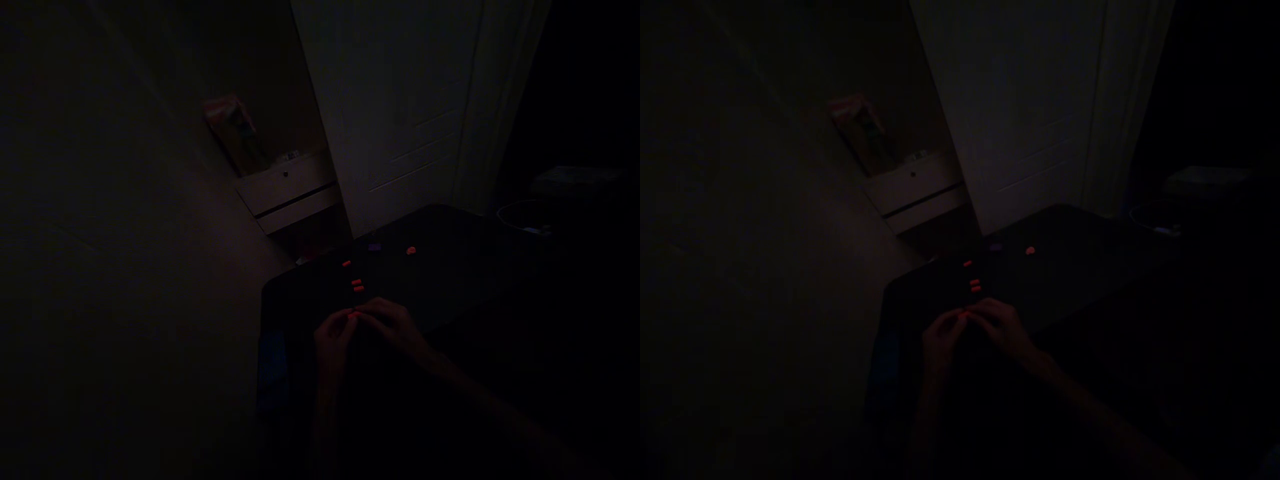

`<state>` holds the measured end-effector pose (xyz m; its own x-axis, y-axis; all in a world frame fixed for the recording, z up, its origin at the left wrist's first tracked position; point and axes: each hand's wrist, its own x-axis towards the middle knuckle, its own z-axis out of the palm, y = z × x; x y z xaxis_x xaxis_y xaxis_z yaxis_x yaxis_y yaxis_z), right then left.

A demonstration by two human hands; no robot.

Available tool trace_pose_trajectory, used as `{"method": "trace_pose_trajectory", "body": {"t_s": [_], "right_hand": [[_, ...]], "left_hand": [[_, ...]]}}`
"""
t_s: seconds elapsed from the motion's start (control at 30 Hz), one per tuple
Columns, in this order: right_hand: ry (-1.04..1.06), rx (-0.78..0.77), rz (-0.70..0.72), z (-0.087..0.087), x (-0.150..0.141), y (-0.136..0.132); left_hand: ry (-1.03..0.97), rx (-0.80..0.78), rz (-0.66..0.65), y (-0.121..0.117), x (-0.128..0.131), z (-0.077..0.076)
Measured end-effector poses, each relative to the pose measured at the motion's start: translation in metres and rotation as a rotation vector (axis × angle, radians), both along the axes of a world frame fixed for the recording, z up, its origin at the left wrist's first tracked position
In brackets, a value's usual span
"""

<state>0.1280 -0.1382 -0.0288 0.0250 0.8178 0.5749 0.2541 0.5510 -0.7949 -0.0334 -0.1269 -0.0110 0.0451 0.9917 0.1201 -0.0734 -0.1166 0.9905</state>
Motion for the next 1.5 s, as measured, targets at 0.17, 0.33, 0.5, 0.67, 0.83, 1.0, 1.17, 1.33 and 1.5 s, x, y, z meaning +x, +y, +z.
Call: {"method": "trace_pose_trajectory", "body": {"t_s": [0.17, 0.33, 0.5, 0.67, 0.83, 1.0, 1.17, 1.33, 1.5], "right_hand": [[0.0, 0.032, 0.034, 0.0014, -0.0001, -0.0027], [-0.022, 0.062, 0.055, 0.0013, -0.0011, -0.0032], [-0.07, 0.092, 0.046, 0.0001, -0.001, -0.0039], [-0.094, 0.114, 0.011, 0.0015, -0.0006, -0.0051], [-0.133, 0.138, 0.018, 0.0027, -0.0001, -0.0077], [-0.177, 0.205, -0.014, 0.0022, 0.0003, -0.009], [-0.158, 0.211, -0.027, 0.0032, -0.002, -0.0082], [-0.13, 0.206, -0.063, -0.0008, -0.0031, -0.0081], [-0.09, 0.21, -0.099, -0.0008, -0.0034, -0.0093]], "left_hand": [[0.04, -0.002, 0.005, 0.0005, -0.0012, -0.0015], [0.03, -0.043, -0.006, 0.0011, -0.0035, -0.0015], [-0.093, -0.168, -0.065, 0.0022, -0.0047, -0.004], [-0.087, -0.166, -0.121, 0.0032, -0.0048, -0.0038], [-0.066, -0.161, -0.151, 0.0037, -0.0053, -0.0018], [-0.031, -0.155, -0.18, 0.0045, -0.0068, -0.0026], [-0.085, -0.17, -0.16, 0.0065, -0.0061, -0.005], [-0.096, -0.169, -0.139, 0.0068, -0.0045, -0.0055], [-0.094, -0.164, -0.141, 0.0041, -0.0041, -0.0015]]}}
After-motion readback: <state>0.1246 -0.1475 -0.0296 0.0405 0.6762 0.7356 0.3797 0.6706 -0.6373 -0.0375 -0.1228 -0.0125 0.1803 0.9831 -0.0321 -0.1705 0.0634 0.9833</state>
